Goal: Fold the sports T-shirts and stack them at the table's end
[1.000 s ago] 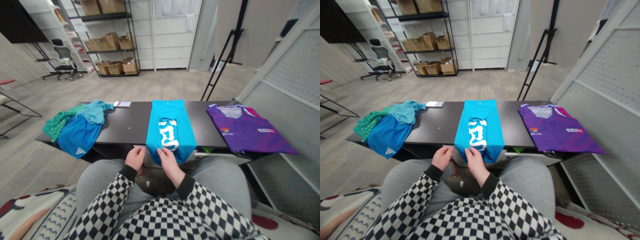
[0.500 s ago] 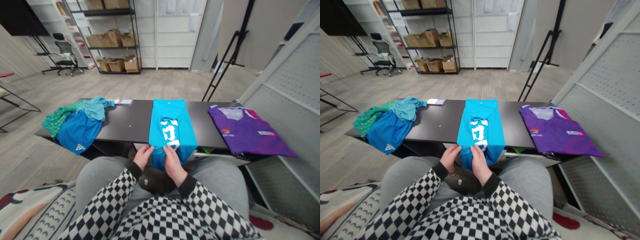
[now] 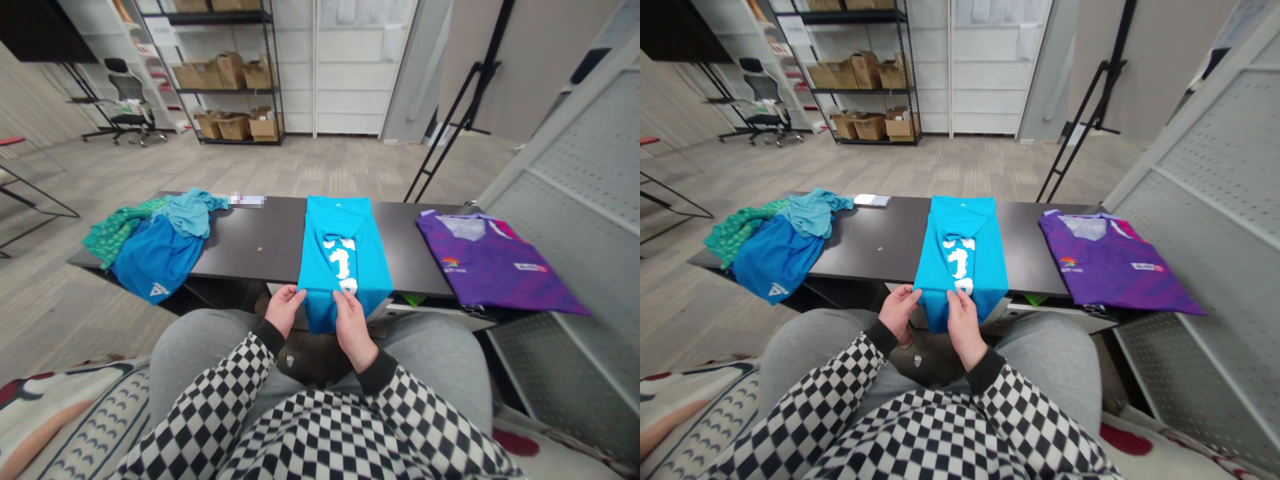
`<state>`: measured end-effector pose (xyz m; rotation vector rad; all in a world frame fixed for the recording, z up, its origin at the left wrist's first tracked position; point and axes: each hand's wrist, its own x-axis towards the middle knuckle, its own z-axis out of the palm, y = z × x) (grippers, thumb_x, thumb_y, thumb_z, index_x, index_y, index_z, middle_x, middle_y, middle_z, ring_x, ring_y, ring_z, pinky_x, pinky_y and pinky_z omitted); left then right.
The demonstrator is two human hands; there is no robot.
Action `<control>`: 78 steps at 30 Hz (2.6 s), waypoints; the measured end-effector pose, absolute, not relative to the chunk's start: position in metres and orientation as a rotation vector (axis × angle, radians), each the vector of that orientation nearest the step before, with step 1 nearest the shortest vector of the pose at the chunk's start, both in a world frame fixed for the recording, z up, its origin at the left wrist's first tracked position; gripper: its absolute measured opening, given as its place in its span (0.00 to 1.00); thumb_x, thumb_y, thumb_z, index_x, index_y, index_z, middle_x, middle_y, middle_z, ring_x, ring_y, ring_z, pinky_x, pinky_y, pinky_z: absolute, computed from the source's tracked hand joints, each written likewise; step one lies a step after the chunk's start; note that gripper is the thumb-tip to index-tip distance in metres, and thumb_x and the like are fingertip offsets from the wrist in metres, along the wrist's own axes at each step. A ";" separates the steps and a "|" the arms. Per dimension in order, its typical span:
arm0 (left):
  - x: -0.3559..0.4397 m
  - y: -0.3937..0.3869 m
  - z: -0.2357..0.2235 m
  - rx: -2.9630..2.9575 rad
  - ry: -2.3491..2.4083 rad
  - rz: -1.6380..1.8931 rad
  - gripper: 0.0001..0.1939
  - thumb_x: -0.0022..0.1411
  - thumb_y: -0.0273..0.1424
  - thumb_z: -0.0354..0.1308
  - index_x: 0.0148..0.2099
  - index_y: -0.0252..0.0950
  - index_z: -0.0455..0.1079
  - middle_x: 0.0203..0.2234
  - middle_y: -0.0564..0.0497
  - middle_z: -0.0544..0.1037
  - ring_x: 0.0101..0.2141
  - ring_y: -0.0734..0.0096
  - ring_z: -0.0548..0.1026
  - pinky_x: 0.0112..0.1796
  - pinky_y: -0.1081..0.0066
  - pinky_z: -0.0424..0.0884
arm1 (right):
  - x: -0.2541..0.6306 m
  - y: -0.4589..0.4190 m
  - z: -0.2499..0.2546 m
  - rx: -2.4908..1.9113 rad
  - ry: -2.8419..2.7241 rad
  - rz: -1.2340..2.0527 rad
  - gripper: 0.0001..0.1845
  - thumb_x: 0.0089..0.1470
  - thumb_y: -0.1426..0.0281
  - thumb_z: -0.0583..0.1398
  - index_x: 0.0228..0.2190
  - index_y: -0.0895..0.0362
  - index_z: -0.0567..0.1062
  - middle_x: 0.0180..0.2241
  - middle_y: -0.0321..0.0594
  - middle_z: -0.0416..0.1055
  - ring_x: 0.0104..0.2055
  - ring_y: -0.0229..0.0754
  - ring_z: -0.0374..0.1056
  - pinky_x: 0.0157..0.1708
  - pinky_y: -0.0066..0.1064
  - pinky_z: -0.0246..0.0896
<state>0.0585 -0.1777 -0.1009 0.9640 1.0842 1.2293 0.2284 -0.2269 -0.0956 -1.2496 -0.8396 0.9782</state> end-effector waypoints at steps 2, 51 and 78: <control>0.058 -0.178 -0.101 0.960 1.098 1.224 0.30 0.49 0.55 0.81 0.40 0.38 0.75 0.31 0.52 0.82 0.31 0.70 0.78 0.37 0.68 0.75 | 0.232 -0.229 -0.098 -1.293 -0.871 0.923 0.24 0.66 0.45 0.63 0.33 0.53 0.77 0.31 0.37 0.72 0.37 0.46 0.63 0.41 0.35 0.64; 0.218 0.025 0.018 2.395 1.276 0.760 0.18 0.80 0.42 0.58 0.57 0.46 0.89 0.53 0.51 0.89 0.54 0.53 0.86 0.59 0.58 0.79 | 0.256 -0.212 -0.119 -1.900 -2.136 1.102 0.24 0.68 0.57 0.62 0.50 0.63 0.88 0.51 0.63 0.86 0.54 0.65 0.83 0.53 0.47 0.77; 0.095 0.122 -0.020 2.321 1.845 0.329 0.35 0.78 0.48 0.53 0.78 0.38 0.69 0.79 0.39 0.65 0.77 0.37 0.61 0.74 0.42 0.58 | 0.257 -0.209 -0.110 -2.130 -1.894 0.980 0.30 0.76 0.53 0.55 0.49 0.64 0.87 0.48 0.64 0.86 0.51 0.64 0.85 0.51 0.46 0.78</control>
